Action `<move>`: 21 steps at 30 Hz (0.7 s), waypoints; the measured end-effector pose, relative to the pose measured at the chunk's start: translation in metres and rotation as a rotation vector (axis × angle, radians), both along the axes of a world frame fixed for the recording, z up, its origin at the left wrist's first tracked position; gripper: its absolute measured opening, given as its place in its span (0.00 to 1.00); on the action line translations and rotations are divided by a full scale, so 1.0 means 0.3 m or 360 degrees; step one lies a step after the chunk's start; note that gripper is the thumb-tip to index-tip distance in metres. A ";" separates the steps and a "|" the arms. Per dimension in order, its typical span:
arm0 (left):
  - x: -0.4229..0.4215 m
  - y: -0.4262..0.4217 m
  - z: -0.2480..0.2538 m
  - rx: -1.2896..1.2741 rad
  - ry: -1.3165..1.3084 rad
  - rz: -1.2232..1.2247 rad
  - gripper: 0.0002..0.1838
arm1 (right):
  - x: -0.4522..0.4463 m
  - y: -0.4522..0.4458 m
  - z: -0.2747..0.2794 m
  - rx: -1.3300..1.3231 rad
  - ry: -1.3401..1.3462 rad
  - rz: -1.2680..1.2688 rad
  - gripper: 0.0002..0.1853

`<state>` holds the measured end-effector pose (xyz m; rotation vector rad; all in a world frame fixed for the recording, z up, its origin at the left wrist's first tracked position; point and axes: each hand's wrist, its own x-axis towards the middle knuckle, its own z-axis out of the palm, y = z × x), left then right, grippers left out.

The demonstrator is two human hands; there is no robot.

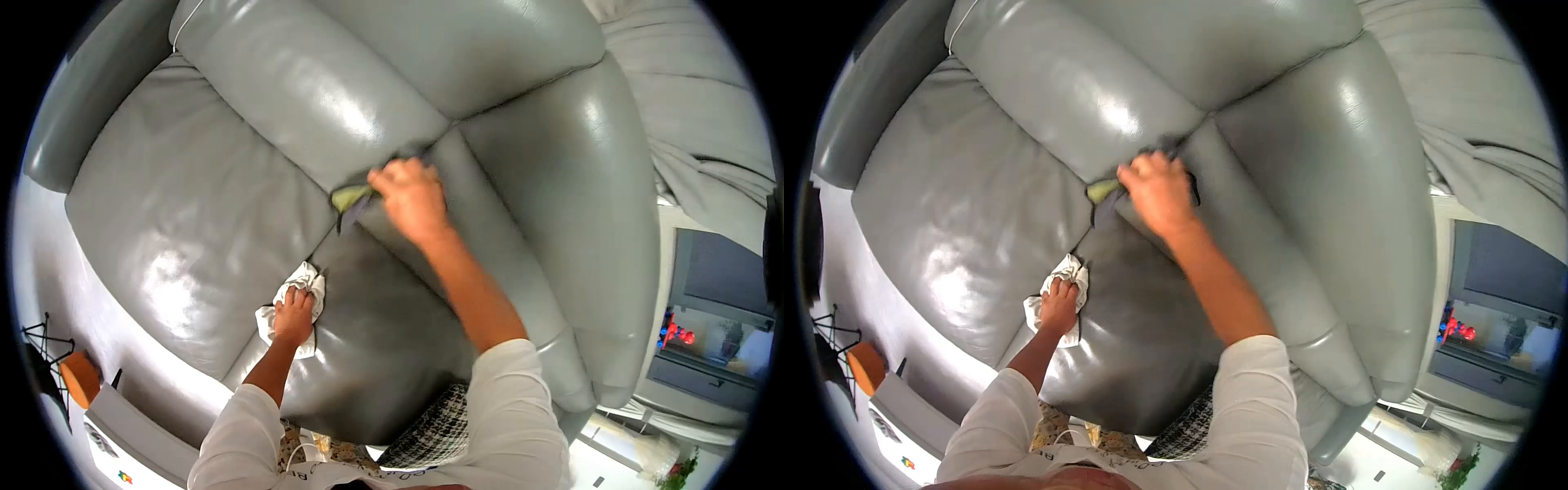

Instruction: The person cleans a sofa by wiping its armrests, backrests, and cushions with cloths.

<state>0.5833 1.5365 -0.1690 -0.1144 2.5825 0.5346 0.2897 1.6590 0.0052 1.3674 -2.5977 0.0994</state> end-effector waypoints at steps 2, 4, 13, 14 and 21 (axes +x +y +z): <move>0.005 0.002 -0.016 0.0027 0.0027 0.0018 0.21 | -0.163 -0.008 0.245 -0.0199 0.0498 -0.0079 0.15; 0.003 0.001 -0.012 0.0013 -0.0018 0.0000 0.22 | -0.307 0.001 0.474 -0.0520 0.0835 -0.0175 0.22; -0.006 0.003 0.001 -0.0021 0.0030 -0.0003 0.23 | -0.337 0.017 0.056 -0.0105 0.0424 -0.0857 0.19; -0.002 0.000 0.005 0.0025 0.0097 0.0001 0.22 | -0.308 0.009 -0.040 -0.0035 0.0276 -0.0906 0.18; -0.007 0.013 -0.001 0.0049 -0.0037 0.0080 0.27 | -0.286 0.072 0.116 -0.0605 -0.0562 -0.0595 0.14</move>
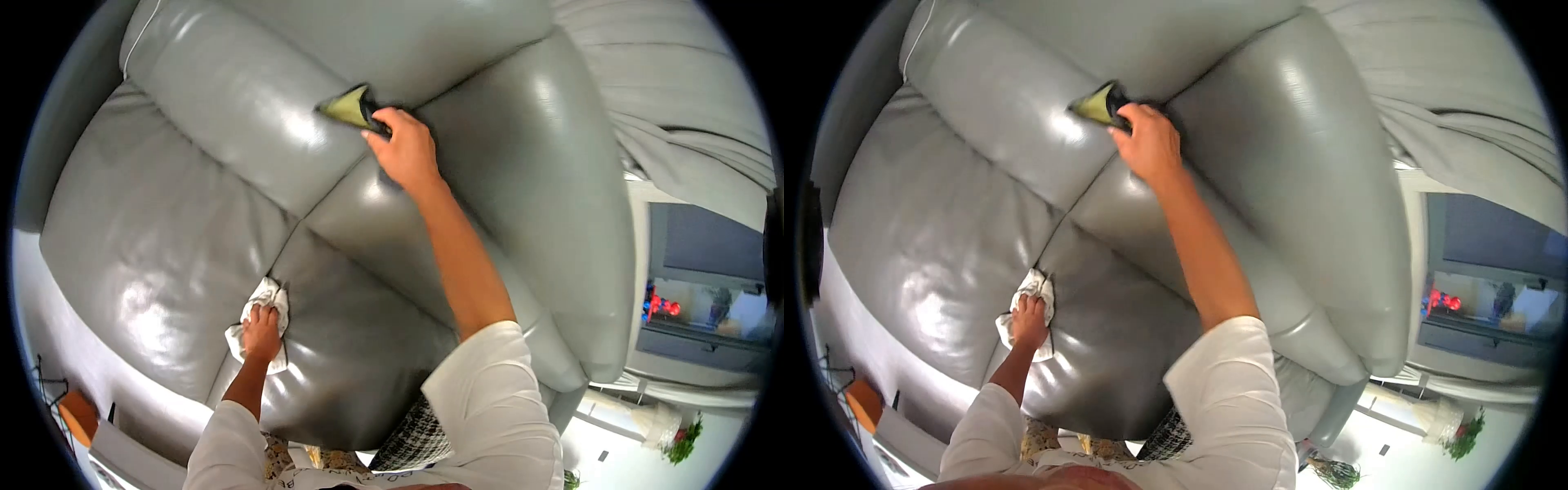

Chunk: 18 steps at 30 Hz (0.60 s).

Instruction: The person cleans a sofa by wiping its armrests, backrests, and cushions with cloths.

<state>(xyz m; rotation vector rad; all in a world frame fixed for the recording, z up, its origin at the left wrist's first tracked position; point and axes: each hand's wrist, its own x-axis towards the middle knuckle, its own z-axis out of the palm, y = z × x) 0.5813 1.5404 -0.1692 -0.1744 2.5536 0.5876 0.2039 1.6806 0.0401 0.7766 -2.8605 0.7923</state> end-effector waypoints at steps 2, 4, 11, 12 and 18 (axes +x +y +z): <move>0.004 0.000 0.005 -0.0053 0.0040 -0.0039 0.29 | 0.000 0.016 0.243 0.0150 0.0366 0.0195 0.15; 0.014 0.002 -0.029 -0.0073 0.0062 -0.0054 0.29 | -0.018 0.024 0.492 0.0330 0.1028 0.0352 0.16; -0.005 0.016 -0.004 -0.0194 -0.0109 -0.0117 0.33 | -0.398 0.218 0.673 0.0483 0.1145 -0.0421 0.14; -0.006 0.021 -0.005 -0.0213 -0.0146 -0.0132 0.33 | -0.414 0.264 0.647 0.0452 0.1172 -0.0389 0.14; 0.009 0.025 -0.047 -0.0281 -0.0160 -0.0144 0.38 | -0.248 0.609 0.683 0.0412 0.0945 -0.0494 0.14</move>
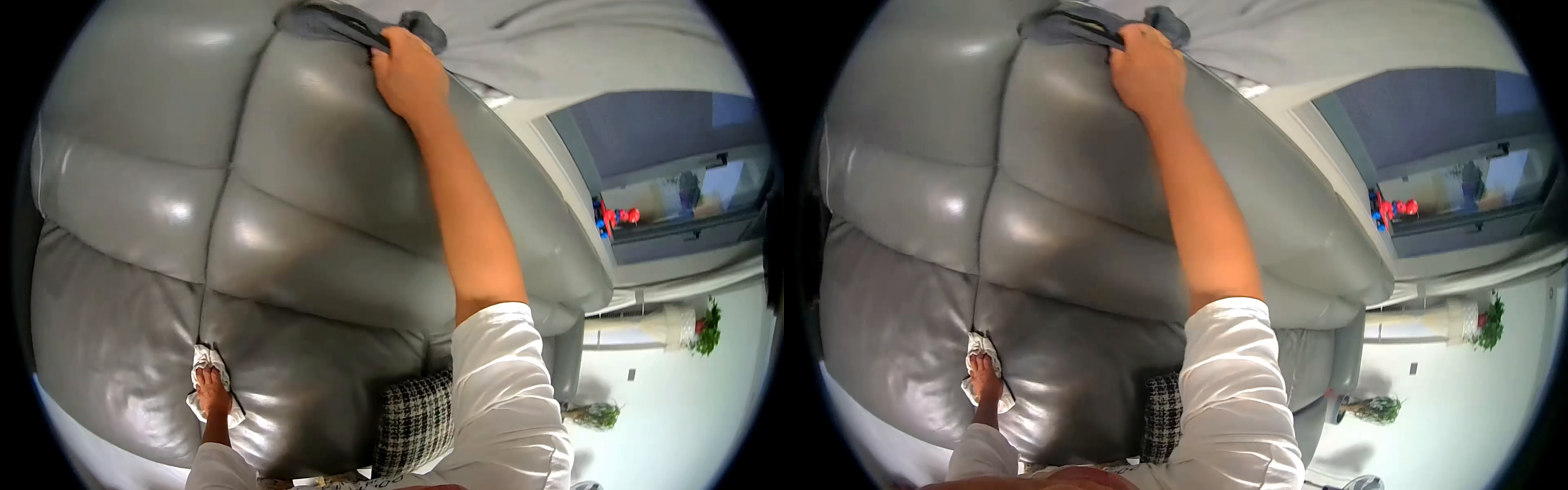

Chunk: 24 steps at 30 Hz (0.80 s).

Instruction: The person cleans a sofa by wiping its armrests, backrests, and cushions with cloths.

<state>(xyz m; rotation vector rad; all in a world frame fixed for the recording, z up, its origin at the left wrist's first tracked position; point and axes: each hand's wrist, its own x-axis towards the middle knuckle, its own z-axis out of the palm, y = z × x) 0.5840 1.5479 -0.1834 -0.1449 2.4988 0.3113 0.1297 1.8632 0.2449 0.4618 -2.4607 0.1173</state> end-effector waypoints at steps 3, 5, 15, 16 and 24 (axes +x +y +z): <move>-0.025 0.023 0.062 -0.0038 -0.0070 0.0028 0.39 | 0.108 0.319 0.035 -0.0006 -0.0194 -0.0296 0.15; 0.014 0.001 -0.026 -0.0039 0.0098 -0.0003 0.37 | 0.199 0.515 0.057 0.0026 -0.0257 -0.0709 0.17; 0.014 0.027 -0.001 -0.0191 0.0237 -0.0134 0.33 | 0.644 1.633 0.069 -0.0182 -0.0620 -0.1722 0.32; -0.035 0.110 0.180 -0.0220 0.0153 -0.0124 0.33 | 0.646 1.700 0.050 -0.0332 -0.0629 -0.1657 0.34; -0.024 0.051 0.040 -0.0304 -0.0072 -0.0086 0.30 | 0.537 1.013 0.047 -0.0439 -0.0268 -0.0953 0.23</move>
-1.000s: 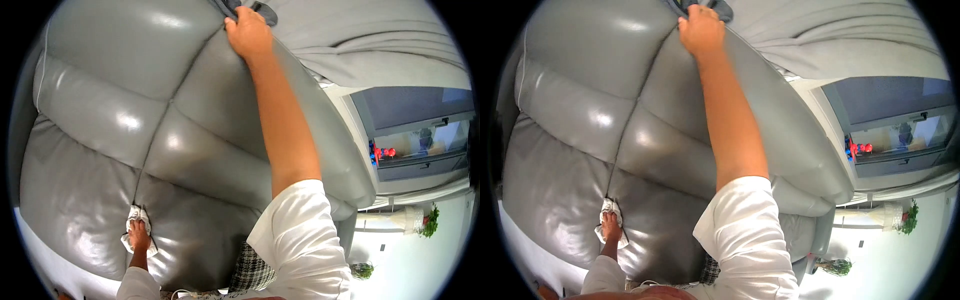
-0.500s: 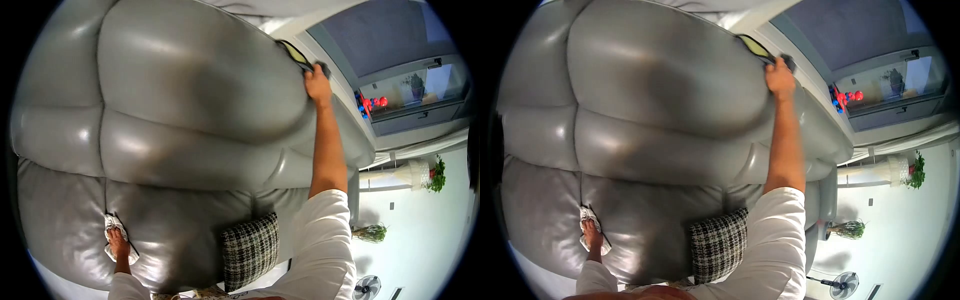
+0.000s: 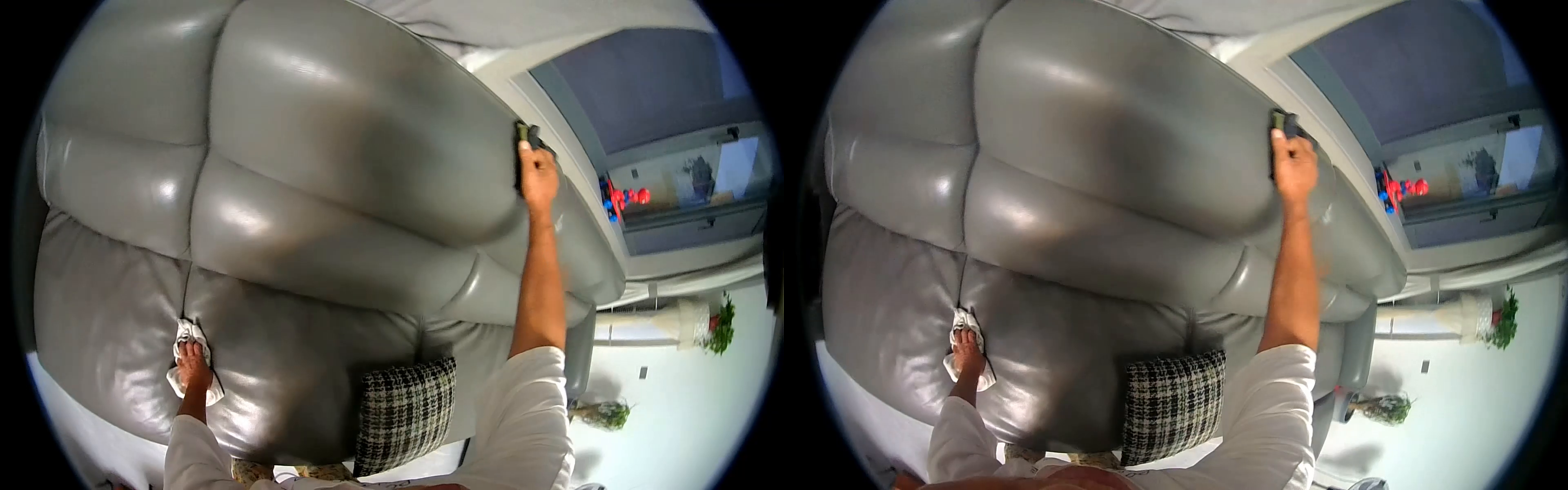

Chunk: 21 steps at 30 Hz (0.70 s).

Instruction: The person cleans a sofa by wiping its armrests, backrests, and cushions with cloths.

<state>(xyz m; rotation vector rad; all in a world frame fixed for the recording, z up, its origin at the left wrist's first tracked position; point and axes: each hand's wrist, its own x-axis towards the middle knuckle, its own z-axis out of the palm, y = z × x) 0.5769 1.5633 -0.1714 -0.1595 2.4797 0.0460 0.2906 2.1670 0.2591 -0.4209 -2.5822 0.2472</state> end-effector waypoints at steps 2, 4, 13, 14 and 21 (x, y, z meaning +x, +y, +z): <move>0.010 -0.008 -0.025 -0.0012 0.0012 -0.0019 0.30 | -0.101 -0.241 -0.080 0.0213 0.0463 0.0415 0.20; 0.001 -0.003 0.004 -0.0016 -0.0028 -0.0020 0.30 | -0.207 -0.515 -0.094 0.0281 0.0558 0.0708 0.18; 0.008 -0.036 0.002 0.0173 0.0074 0.0021 0.32 | -0.388 -1.267 -0.169 0.0951 0.0450 0.1224 0.28; 0.000 -0.031 0.039 0.0208 0.0067 0.0036 0.35 | -0.384 -1.240 -0.168 0.1014 0.0474 0.1255 0.27; 0.003 -0.025 0.022 0.0162 0.0068 0.0027 0.37 | -0.147 -0.742 -0.116 0.0936 0.0135 0.0935 0.27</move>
